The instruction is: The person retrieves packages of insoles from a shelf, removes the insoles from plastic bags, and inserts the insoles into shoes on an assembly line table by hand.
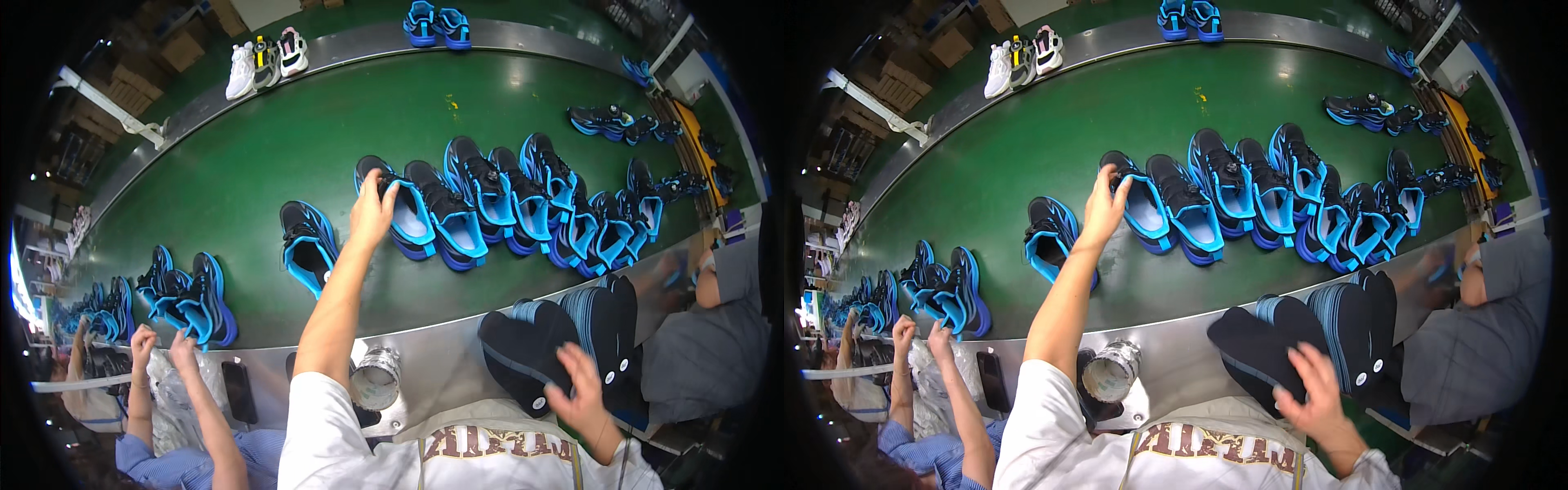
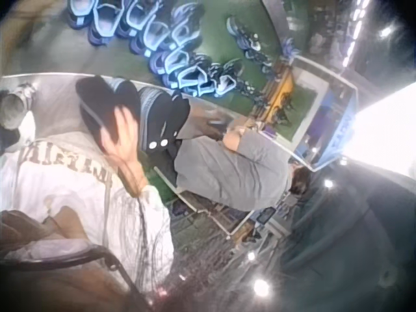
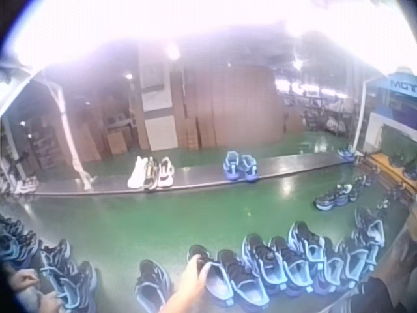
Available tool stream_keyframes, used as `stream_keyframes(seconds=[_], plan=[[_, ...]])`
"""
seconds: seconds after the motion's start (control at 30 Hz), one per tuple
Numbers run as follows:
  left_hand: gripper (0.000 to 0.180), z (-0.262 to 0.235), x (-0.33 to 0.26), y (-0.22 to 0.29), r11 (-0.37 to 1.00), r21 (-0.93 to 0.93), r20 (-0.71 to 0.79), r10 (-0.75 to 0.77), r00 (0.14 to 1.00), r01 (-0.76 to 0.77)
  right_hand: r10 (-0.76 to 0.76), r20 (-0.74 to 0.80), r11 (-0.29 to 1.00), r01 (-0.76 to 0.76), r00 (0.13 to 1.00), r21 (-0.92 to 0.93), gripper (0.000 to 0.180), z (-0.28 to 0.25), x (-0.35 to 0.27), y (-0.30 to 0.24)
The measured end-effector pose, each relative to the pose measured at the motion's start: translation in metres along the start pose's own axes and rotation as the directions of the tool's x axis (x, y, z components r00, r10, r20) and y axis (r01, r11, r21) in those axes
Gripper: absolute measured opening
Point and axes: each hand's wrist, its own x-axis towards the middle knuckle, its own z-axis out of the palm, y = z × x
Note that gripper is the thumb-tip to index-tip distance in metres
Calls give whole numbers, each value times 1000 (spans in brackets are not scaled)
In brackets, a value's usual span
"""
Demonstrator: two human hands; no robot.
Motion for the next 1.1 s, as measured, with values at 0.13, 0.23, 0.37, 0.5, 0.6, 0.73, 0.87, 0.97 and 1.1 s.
stream_keyframes(seconds=[0.13,0.23,0.37,0.5,0.6,0.73,0.87,0.97,1.1], plan=[[30,-21,1,14,973,224,145,17,989,-50,-353,-137,932,334,926,-144,43,-7,113,-23],[31,-26,-9,35,950,308,310,-43,950,-57,-502,-119,860,479,857,-177,15,27,157,-23],[34,-33,-32,28,983,64,398,-181,899,170,-554,158,788,576,817,-218,9,69,177,-17],[36,-27,-51,34,937,-34,307,-322,896,348,-366,358,784,492,859,-380,10,127,189,-8],[34,-22,-59,28,920,-108,257,-341,904,377,-164,316,859,293,934,-420,12,170,198,-11],[38,-18,-70,28,857,-261,147,-419,896,443,-171,263,883,266,949,-387,15,185,193,-8],[45,-21,-92,33,991,-12,23,-132,991,133,30,504,893,203,863,-402,34,130,198,-32],[42,-25,-82,31,899,-184,138,-376,916,396,72,635,893,234,769,-385,33,136,211,-28],[35,-19,-75,10,833,-294,205,-423,882,468,-95,643,847,401,760,-349,19,149,210,-18]])
